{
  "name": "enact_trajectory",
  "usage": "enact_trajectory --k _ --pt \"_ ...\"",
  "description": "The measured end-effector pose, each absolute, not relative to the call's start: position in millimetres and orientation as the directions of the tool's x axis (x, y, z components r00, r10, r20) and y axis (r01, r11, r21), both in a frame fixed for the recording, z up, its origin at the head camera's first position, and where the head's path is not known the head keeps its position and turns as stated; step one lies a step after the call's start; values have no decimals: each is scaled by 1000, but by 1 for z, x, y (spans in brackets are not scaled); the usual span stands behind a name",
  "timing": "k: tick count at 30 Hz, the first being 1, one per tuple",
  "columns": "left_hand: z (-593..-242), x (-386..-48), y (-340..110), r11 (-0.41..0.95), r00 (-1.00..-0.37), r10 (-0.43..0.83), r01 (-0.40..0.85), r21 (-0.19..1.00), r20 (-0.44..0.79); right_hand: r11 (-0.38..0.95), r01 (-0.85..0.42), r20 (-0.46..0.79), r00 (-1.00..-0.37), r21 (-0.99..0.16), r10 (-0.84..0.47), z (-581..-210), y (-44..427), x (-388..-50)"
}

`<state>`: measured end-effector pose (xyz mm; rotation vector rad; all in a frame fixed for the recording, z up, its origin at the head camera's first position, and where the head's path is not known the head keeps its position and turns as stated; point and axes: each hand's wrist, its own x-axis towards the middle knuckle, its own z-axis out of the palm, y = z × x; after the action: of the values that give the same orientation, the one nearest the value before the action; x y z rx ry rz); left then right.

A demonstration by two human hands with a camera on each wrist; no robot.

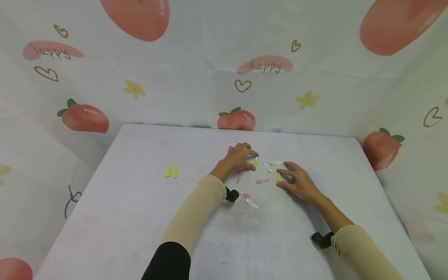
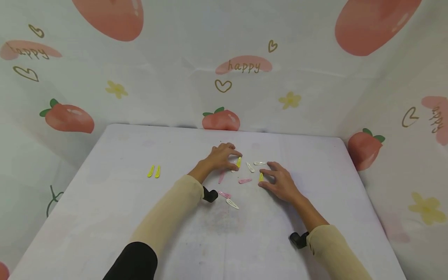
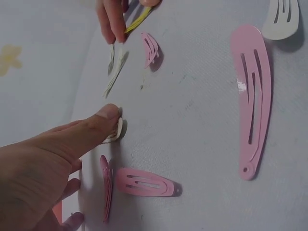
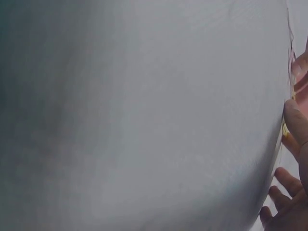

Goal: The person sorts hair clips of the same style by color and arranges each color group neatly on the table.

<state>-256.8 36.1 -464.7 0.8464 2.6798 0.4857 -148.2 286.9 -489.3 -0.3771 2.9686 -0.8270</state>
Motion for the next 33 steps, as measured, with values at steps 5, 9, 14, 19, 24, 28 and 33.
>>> enact_trajectory --k 5,9,14,19,24,28,33 --pt "-462 -255 24 731 -771 617 485 480 -159 828 -225 27 -969 -513 -246 -489 285 -149" --pt "-455 -252 0 696 -764 636 504 512 -112 821 -232 36 -967 -521 -251 -488 284 -149" --pt "-449 -245 -45 708 -784 615 503 495 -82 817 -246 41 -964 -522 -264 -488 286 -148" --pt "-443 -237 -89 733 -814 575 463 499 -88 815 -265 60 -960 -515 -274 -488 290 -147" --pt "-445 -230 -129 752 -845 530 428 501 -75 807 -282 73 -955 -520 -286 -489 292 -147" --pt "-448 -223 -155 768 -863 501 409 492 -66 801 -287 73 -953 -526 -293 -489 292 -148" --pt "-452 -215 -178 788 -878 475 394 473 -62 802 -286 71 -953 -524 -294 -489 291 -148"
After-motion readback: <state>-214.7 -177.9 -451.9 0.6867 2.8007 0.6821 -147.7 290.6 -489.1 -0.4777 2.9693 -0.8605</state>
